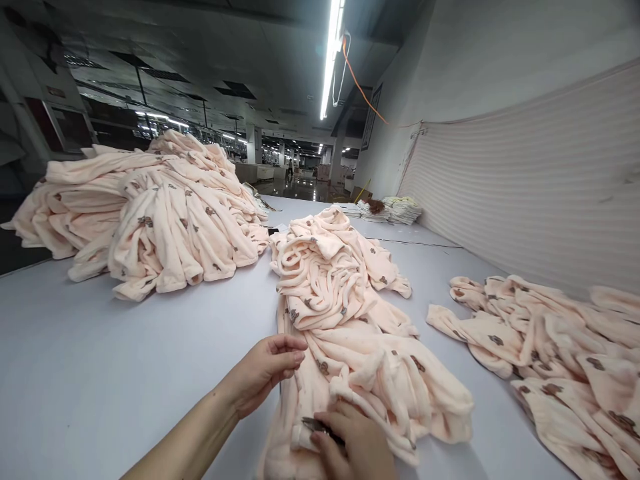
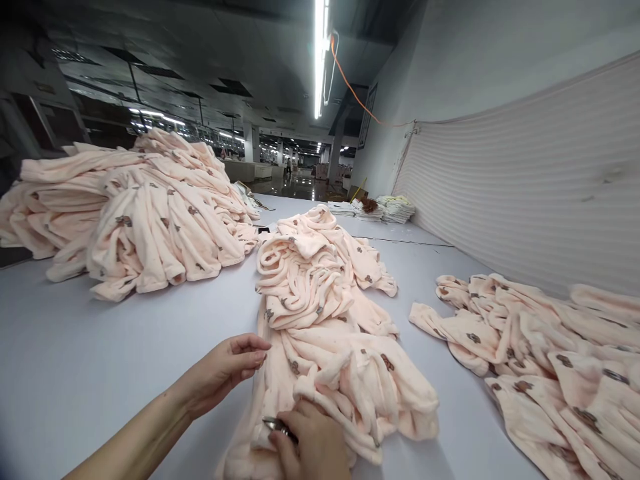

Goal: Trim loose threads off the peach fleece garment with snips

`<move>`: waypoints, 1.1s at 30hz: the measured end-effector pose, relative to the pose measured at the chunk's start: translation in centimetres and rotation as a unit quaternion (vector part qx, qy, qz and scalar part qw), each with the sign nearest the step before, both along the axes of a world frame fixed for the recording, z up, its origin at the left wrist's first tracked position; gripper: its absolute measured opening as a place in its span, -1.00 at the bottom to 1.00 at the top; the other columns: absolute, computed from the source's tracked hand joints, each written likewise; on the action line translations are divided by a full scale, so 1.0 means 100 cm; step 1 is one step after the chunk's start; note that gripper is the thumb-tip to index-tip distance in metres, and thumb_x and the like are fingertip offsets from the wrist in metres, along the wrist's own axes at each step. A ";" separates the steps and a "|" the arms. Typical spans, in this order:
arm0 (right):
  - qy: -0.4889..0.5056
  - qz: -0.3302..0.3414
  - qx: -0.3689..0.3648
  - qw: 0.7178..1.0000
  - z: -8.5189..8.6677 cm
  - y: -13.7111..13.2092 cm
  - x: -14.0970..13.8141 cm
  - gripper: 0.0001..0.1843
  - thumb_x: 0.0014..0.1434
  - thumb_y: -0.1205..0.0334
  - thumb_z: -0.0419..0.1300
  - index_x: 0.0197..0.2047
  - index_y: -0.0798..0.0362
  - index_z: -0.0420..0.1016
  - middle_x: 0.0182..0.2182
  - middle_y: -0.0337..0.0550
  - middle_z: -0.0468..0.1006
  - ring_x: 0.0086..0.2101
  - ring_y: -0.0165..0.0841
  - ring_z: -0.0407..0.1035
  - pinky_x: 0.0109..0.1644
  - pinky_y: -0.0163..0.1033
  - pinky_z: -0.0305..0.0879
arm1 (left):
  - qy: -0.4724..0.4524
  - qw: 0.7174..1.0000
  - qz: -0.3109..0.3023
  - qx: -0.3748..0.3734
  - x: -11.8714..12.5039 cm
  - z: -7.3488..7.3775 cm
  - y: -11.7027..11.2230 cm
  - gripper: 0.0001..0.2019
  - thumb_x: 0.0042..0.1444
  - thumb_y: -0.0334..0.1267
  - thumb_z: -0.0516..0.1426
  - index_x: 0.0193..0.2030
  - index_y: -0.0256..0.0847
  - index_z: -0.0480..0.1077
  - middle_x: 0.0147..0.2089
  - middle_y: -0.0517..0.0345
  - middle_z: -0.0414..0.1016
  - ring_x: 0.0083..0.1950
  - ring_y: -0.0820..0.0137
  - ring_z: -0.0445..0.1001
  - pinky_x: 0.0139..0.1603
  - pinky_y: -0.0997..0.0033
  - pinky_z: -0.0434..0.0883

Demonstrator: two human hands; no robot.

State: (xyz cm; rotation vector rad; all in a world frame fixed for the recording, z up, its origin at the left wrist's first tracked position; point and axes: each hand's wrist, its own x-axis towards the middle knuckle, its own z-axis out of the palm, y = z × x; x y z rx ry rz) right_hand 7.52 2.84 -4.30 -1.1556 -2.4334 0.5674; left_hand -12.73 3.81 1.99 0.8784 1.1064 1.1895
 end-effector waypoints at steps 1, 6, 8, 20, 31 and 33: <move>-0.002 -0.011 -0.002 1.000 -0.001 0.000 0.001 -0.81 0.14 0.22 0.16 -0.22 -0.09 0.59 -0.31 -0.18 0.62 -0.26 -0.23 0.50 -0.19 -0.24 0.37 | 0.007 1.000 0.014 0.007 -0.003 0.000 0.004 -0.73 -0.20 -0.24 0.35 -0.32 -0.27 0.51 -0.43 0.19 0.43 -0.42 0.50 0.30 -0.37 0.47 0.23; 0.011 -0.083 0.032 0.996 -0.028 -0.002 0.020 -0.61 -0.13 0.22 0.33 -0.14 -0.08 0.57 -0.22 -0.13 0.62 -0.19 -0.09 0.47 -0.14 -0.15 0.37 | 0.093 0.983 0.148 0.057 -0.042 0.006 0.014 -0.67 -0.08 -0.08 0.26 -0.19 -0.19 0.49 -0.29 0.12 0.47 -0.26 0.35 0.34 -0.29 0.41 0.23; 0.024 -0.076 0.037 0.996 -0.037 0.000 0.030 -0.54 -0.18 0.36 0.27 -0.12 -0.05 0.56 -0.23 -0.10 0.62 -0.18 -0.09 0.47 -0.14 -0.16 0.37 | 0.155 0.965 0.196 0.078 -0.048 0.001 0.002 -0.73 -0.04 -0.06 0.24 -0.24 -0.16 0.51 -0.19 0.07 0.48 -0.06 0.23 0.31 -0.09 0.34 0.20; 0.207 -0.167 0.030 0.963 -0.005 0.037 0.025 -0.91 0.18 0.20 0.03 -0.36 -0.02 0.28 -0.50 -0.26 0.46 -0.47 -0.33 0.37 -0.37 -0.29 0.27 | 0.093 0.992 -0.071 0.049 0.056 -0.057 -0.028 -0.80 0.01 -0.39 0.06 -0.31 -0.22 0.51 -0.33 0.13 0.52 -0.19 0.24 0.43 -0.14 0.37 0.29; 0.106 -0.060 0.059 0.991 0.014 0.029 0.035 -0.78 0.11 0.22 0.20 -0.13 -0.13 0.51 -0.24 -0.17 0.53 -0.13 -0.17 0.41 -0.06 -0.14 0.30 | -0.243 0.957 -0.152 -0.045 0.046 -0.034 -0.012 -0.78 0.00 -0.52 0.14 -0.21 -0.34 0.54 -0.34 -0.02 0.59 -0.25 0.31 0.52 -0.10 0.33 0.32; 0.083 -0.078 0.063 0.992 0.014 0.030 0.036 -0.82 0.12 0.25 0.18 -0.20 -0.13 0.54 -0.22 -0.17 0.57 -0.08 -0.14 0.41 -0.04 -0.11 0.31 | -0.205 0.967 -0.142 -0.043 0.048 -0.029 -0.011 -0.80 -0.01 -0.47 0.19 -0.21 -0.34 0.54 -0.31 -0.04 0.60 -0.22 0.27 0.52 -0.07 0.29 0.33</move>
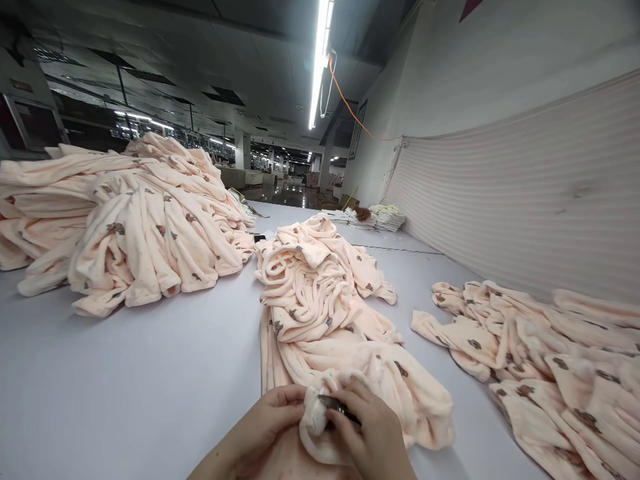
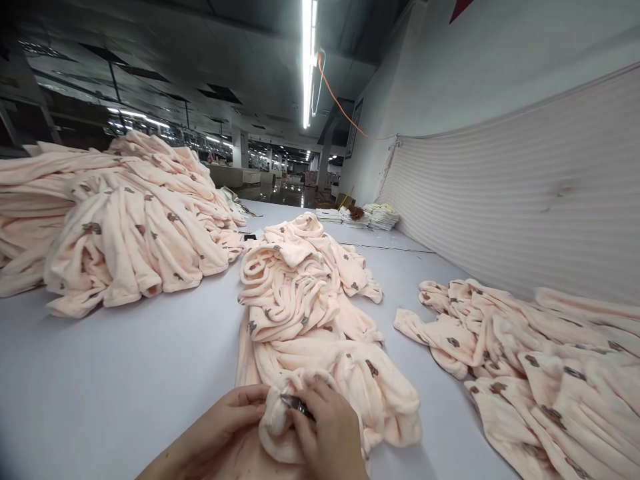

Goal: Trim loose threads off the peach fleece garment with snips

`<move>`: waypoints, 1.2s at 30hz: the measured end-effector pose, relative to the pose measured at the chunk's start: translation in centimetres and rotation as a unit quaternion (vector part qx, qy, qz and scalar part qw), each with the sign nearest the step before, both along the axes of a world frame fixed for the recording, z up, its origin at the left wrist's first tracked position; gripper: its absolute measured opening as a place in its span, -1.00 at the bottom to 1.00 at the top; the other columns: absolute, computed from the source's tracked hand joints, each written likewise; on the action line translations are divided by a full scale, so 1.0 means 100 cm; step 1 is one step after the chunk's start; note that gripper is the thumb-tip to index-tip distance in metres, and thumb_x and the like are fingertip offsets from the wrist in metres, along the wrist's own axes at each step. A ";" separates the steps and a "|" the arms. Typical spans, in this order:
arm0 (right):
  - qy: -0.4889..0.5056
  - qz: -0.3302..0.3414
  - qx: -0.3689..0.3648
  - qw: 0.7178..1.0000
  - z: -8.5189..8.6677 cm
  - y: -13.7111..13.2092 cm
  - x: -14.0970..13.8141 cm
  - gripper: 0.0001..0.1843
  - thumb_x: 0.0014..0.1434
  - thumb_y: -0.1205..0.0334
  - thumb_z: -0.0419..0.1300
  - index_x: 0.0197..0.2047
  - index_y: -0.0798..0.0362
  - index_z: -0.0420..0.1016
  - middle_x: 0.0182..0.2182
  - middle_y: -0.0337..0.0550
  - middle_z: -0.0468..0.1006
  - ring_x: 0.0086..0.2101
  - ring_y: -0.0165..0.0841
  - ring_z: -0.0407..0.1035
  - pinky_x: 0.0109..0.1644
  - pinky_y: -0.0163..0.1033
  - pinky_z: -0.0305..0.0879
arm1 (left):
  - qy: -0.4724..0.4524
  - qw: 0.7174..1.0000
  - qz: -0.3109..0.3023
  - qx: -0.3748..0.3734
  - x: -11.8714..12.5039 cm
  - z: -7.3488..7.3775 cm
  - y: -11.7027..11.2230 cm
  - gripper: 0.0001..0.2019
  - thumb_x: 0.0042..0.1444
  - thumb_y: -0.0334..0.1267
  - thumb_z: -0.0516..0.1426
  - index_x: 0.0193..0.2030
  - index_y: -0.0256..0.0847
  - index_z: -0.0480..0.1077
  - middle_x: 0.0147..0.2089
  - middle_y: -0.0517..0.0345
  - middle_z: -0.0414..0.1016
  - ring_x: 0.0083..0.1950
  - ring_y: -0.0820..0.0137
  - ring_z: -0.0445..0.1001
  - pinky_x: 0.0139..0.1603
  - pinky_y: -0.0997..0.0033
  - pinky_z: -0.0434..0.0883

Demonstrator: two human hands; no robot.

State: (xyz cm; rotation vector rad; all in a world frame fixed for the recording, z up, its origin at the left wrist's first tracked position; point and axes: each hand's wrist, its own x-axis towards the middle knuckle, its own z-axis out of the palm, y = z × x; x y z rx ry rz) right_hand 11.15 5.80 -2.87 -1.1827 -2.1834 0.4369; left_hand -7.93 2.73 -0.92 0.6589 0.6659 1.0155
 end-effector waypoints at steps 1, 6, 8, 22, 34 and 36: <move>0.000 -0.009 -0.003 1.000 0.000 0.000 0.001 -0.83 0.13 0.26 0.17 -0.21 -0.13 0.55 -0.20 -0.17 0.58 -0.06 -0.14 0.40 -0.05 -0.13 0.32 | 0.016 1.000 0.008 0.005 0.001 0.002 0.001 -0.80 -0.02 -0.44 0.21 -0.20 -0.34 0.54 -0.30 -0.05 0.60 -0.20 0.25 0.52 -0.06 0.26 0.33; -0.015 0.004 0.057 0.998 -0.003 -0.003 0.008 -0.62 0.02 0.30 0.25 -0.05 -0.11 0.51 -0.06 -0.15 0.56 0.00 -0.12 0.39 -0.03 -0.14 0.33 | 0.023 0.999 -0.005 0.021 0.002 0.000 0.009 -0.76 0.00 -0.44 0.19 -0.15 -0.34 0.53 -0.29 -0.07 0.61 -0.20 0.23 0.53 -0.07 0.23 0.36; -0.035 0.010 0.062 0.997 -0.001 -0.005 0.008 -0.65 0.05 0.30 0.22 -0.06 -0.09 0.52 -0.09 -0.14 0.57 -0.05 -0.13 0.42 -0.04 -0.12 0.34 | 0.026 0.999 -0.025 0.033 0.000 -0.004 0.014 -0.74 0.01 -0.48 0.17 -0.12 -0.34 0.52 -0.27 -0.05 0.61 -0.21 0.28 0.53 -0.06 0.28 0.35; 0.150 -0.005 -0.086 0.985 -0.029 -0.024 0.016 -0.78 0.09 0.10 0.19 -0.19 -0.05 0.51 -0.14 -0.08 0.60 -0.06 -0.11 0.44 -0.08 -0.17 0.40 | 0.068 0.995 -0.060 0.050 -0.003 -0.007 0.028 -0.67 -0.03 -0.40 0.25 -0.07 -0.36 0.49 -0.19 -0.12 0.59 -0.09 0.17 0.51 0.08 0.13 0.31; 0.081 0.044 -0.161 0.983 -0.058 -0.033 -0.032 -0.48 -0.09 0.32 0.28 0.01 -0.03 0.50 -0.04 -0.09 0.58 -0.04 -0.08 0.44 0.05 -0.10 0.33 | 0.374 0.907 0.184 0.061 -0.069 -0.016 -0.008 -0.77 0.07 -0.11 0.15 -0.21 -0.19 0.47 -0.41 0.26 0.35 -0.34 0.43 0.26 -0.28 0.44 0.22; 0.093 0.042 -0.172 0.980 -0.056 -0.032 -0.032 -0.51 -0.01 0.25 0.24 0.05 0.00 0.48 0.02 -0.06 0.53 0.03 -0.09 0.39 0.12 -0.06 0.27 | 0.428 0.888 0.150 0.077 -0.068 -0.028 -0.026 -0.78 0.05 -0.12 0.15 -0.30 -0.22 0.51 -0.41 0.20 0.42 -0.34 0.38 0.30 -0.30 0.41 0.20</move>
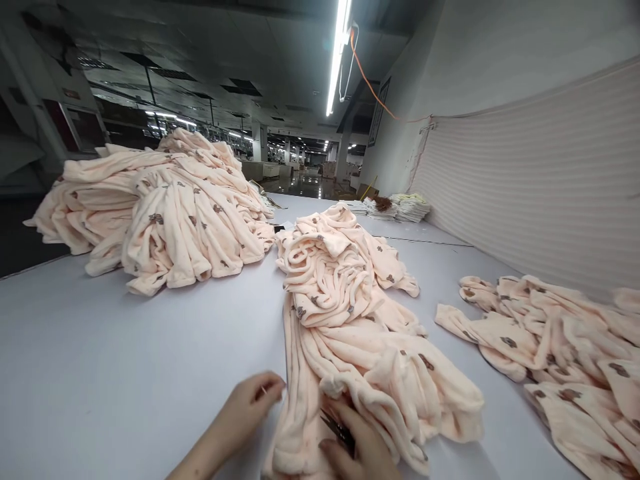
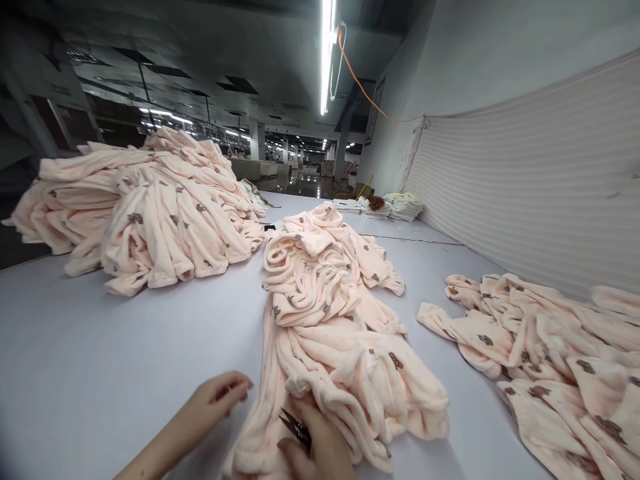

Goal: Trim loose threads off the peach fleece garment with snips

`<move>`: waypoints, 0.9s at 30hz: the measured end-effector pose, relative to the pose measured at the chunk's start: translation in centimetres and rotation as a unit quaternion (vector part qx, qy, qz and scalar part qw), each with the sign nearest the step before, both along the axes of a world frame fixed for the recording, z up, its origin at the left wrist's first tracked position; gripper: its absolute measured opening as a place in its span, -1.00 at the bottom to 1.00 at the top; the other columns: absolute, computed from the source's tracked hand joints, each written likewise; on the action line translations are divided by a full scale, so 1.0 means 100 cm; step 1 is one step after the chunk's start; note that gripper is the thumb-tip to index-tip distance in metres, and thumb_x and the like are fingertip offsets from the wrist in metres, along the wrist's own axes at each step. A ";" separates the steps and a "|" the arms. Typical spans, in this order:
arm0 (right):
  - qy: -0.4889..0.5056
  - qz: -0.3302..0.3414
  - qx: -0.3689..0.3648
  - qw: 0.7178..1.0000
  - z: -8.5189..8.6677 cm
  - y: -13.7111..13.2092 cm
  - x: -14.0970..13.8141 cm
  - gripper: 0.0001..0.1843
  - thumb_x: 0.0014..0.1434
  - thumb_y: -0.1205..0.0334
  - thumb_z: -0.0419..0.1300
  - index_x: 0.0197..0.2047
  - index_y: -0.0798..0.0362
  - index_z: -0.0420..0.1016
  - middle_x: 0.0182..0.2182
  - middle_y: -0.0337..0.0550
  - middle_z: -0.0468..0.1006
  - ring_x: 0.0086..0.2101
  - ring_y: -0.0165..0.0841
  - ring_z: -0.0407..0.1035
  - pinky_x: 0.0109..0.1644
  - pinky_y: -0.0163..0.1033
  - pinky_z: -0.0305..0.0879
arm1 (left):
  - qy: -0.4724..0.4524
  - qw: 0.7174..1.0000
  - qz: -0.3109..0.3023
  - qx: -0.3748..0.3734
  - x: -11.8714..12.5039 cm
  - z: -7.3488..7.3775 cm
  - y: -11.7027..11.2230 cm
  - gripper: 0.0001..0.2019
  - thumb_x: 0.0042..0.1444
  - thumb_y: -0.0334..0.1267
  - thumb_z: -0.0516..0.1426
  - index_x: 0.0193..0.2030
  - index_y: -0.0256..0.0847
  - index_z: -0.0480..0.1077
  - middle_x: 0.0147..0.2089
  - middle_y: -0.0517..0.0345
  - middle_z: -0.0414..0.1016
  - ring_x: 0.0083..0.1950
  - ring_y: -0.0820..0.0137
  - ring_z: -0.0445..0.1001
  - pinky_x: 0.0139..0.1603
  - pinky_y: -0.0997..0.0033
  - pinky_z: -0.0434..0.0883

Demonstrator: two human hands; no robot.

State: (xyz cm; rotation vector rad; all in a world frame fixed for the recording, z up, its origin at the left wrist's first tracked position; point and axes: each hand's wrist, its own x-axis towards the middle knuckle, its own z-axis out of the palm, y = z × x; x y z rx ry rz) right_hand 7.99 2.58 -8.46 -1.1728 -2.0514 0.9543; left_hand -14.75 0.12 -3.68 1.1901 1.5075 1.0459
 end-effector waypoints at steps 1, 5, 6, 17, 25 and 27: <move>0.000 0.001 -0.009 1.000 0.002 0.000 0.000 -0.53 0.03 0.22 0.21 0.06 0.02 0.47 0.03 -0.06 0.53 0.04 -0.10 0.38 0.13 -0.05 0.26 | 0.030 0.999 -0.022 -0.001 0.004 -0.006 -0.007 -0.79 0.03 -0.14 0.16 -0.34 -0.23 0.51 -0.39 0.18 0.44 -0.33 0.36 0.32 -0.29 0.40 0.20; -0.029 0.020 -0.034 0.999 0.009 -0.004 -0.003 -0.56 0.01 0.23 0.23 0.02 0.01 0.49 -0.01 -0.08 0.55 0.01 -0.14 0.40 0.10 -0.11 0.29 | 0.109 0.993 -0.047 0.015 0.023 -0.021 -0.023 -0.79 0.04 -0.16 0.12 -0.48 -0.25 0.40 -0.47 0.25 0.31 -0.38 0.41 0.25 -0.34 0.44 0.16; -0.055 0.037 -0.025 0.998 0.010 -0.005 -0.003 -0.53 -0.06 0.27 0.27 -0.01 0.02 0.51 -0.05 -0.08 0.57 -0.04 -0.12 0.43 0.05 -0.13 0.33 | 0.082 0.996 -0.041 0.001 0.022 -0.021 -0.026 -0.75 0.04 -0.12 0.12 -0.52 -0.25 0.34 -0.52 0.29 0.24 -0.43 0.45 0.20 -0.40 0.46 0.13; -0.063 0.044 0.022 0.997 0.031 0.004 0.013 -0.74 0.06 0.28 0.14 -0.17 -0.01 0.56 -0.20 -0.14 0.61 -0.14 -0.21 0.44 -0.05 -0.23 0.32 | 0.372 0.850 0.367 0.065 -0.107 -0.037 -0.073 -0.60 0.09 -0.04 0.05 0.00 -0.16 0.42 0.09 -0.09 0.39 0.23 -0.09 0.18 -0.05 0.02 0.37; 0.064 0.050 -0.030 0.996 0.048 0.010 0.017 -0.78 0.23 0.17 0.06 -0.14 0.00 0.47 -0.20 -0.10 0.58 -0.15 -0.25 0.44 -0.07 -0.23 0.33 | 0.141 0.952 -0.068 0.262 0.052 -0.053 -0.025 -0.59 0.11 -0.29 0.07 0.13 -0.04 0.35 0.04 0.04 0.51 0.04 0.22 0.43 0.05 0.32 0.33; 0.067 0.016 0.003 0.998 0.050 0.015 0.017 -0.80 0.27 0.14 0.01 -0.20 0.00 0.42 -0.27 -0.13 0.55 -0.24 -0.28 0.43 -0.15 -0.25 0.33 | -0.092 0.988 -0.084 0.087 0.070 -0.031 -0.010 -0.77 0.05 -0.32 0.07 -0.21 -0.17 0.52 -0.26 0.07 0.54 -0.19 0.27 0.45 -0.13 0.36 0.34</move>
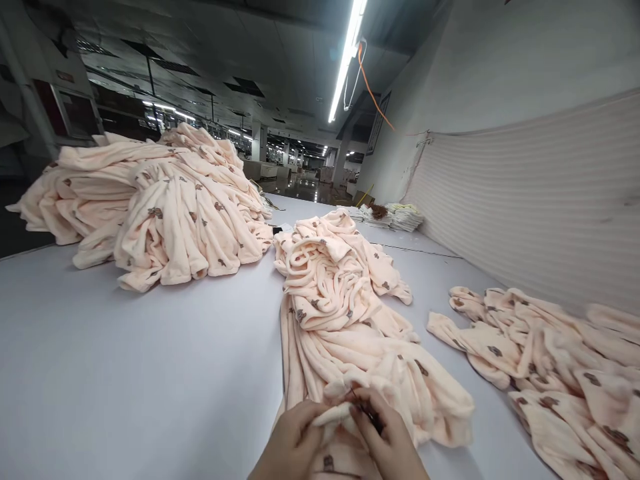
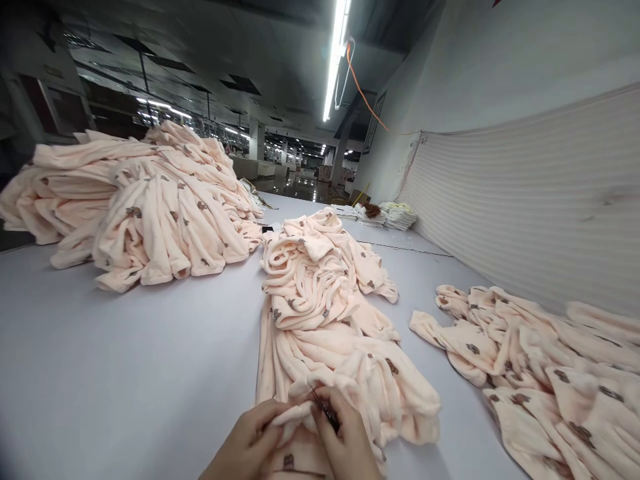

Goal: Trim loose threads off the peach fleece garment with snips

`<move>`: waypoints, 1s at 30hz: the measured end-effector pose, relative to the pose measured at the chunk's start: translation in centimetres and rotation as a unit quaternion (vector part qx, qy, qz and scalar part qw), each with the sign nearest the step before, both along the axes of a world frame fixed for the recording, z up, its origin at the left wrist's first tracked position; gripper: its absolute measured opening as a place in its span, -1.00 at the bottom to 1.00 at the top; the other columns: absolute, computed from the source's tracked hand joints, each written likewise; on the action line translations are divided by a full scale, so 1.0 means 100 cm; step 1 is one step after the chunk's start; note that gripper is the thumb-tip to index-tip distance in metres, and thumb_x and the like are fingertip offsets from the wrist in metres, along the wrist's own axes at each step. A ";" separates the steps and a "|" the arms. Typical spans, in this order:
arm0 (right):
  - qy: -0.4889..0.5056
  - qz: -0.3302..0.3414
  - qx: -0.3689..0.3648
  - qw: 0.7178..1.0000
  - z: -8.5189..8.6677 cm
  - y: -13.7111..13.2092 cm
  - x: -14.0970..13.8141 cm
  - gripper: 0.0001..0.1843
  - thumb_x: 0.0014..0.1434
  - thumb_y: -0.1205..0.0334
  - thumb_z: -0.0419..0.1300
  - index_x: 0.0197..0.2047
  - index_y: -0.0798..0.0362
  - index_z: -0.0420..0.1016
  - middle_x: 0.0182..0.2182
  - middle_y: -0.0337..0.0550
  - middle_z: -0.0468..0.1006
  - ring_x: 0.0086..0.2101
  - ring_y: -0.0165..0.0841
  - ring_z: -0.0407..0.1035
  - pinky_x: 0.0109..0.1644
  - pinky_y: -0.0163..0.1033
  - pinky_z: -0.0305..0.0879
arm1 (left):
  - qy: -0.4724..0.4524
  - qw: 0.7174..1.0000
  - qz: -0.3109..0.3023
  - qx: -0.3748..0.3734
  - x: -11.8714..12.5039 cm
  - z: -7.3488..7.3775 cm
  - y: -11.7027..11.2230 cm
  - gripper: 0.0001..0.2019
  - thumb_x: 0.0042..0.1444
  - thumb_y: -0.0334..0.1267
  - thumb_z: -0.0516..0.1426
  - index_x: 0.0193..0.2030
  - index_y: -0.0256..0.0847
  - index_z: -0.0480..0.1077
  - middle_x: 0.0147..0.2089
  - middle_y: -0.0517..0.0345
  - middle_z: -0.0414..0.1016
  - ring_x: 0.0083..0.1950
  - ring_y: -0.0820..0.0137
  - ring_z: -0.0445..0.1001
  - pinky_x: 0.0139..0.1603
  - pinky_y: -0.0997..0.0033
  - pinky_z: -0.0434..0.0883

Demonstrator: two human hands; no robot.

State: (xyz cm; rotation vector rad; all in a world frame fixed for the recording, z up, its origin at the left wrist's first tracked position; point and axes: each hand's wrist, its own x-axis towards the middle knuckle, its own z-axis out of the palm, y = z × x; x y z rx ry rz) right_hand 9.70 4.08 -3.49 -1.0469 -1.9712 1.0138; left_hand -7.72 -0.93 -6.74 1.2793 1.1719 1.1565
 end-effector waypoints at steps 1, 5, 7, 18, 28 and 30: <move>-0.010 -0.018 0.023 1.000 0.000 0.003 0.001 -0.80 0.28 0.13 0.00 -0.24 0.00 0.39 -0.32 -0.15 0.53 -0.28 -0.29 0.42 -0.19 -0.26 0.33 | -0.097 0.992 -0.012 -0.085 0.003 0.011 0.006 -0.83 0.01 -0.34 0.07 -0.33 -0.21 0.50 -0.39 0.12 0.48 -0.31 0.32 0.40 -0.25 0.37 0.32; -0.076 -0.090 0.094 0.988 -0.006 0.008 0.008 -0.83 0.25 0.16 0.03 -0.35 0.00 0.32 -0.40 -0.20 0.47 -0.37 -0.31 0.39 -0.28 -0.28 0.30 | -0.245 0.955 -0.041 -0.164 -0.002 0.034 0.017 -0.93 -0.08 -0.32 0.05 -0.49 -0.25 0.32 -0.55 0.26 0.27 -0.47 0.46 0.20 -0.40 0.45 0.21; -0.102 -0.091 0.109 0.985 -0.006 0.004 0.014 -0.87 0.22 0.16 0.08 -0.31 -0.01 0.37 -0.37 -0.20 0.48 -0.34 -0.31 0.41 -0.28 -0.29 0.32 | -0.262 0.950 -0.061 -0.158 -0.005 0.037 0.018 -0.91 -0.07 -0.30 0.07 -0.49 -0.28 0.32 -0.53 0.24 0.28 -0.45 0.47 0.19 -0.37 0.45 0.21; -0.117 -0.129 0.146 0.974 -0.011 -0.007 0.036 -0.75 0.24 0.05 0.08 -0.16 -0.11 0.55 -0.21 -0.19 0.61 -0.16 -0.26 0.49 -0.14 -0.30 0.41 | -0.282 0.935 -0.152 -0.155 0.004 0.038 0.034 -0.85 -0.03 -0.43 0.07 -0.38 -0.40 0.47 -0.46 0.13 0.42 -0.39 0.45 0.34 -0.31 0.46 0.24; -0.204 -0.124 0.209 0.948 0.007 -0.009 0.030 -0.74 0.26 0.10 0.04 -0.14 -0.11 0.54 -0.21 -0.16 0.61 -0.21 -0.20 0.51 -0.22 -0.20 0.41 | -0.259 0.939 -0.167 -0.156 0.010 0.045 0.042 -0.73 0.07 -0.38 0.15 -0.06 -0.33 0.50 -0.20 -0.04 0.61 -0.20 0.38 0.50 -0.10 0.40 0.32; -0.213 -0.123 0.190 0.951 0.013 -0.006 0.031 -0.73 0.25 0.07 0.06 -0.11 -0.10 0.54 -0.16 -0.14 0.60 -0.19 -0.19 0.51 -0.21 -0.20 0.42 | -0.255 0.939 -0.172 -0.155 0.010 0.047 0.044 -0.72 0.08 -0.36 0.16 -0.06 -0.33 0.50 -0.18 -0.04 0.61 -0.17 0.35 0.50 -0.07 0.38 0.32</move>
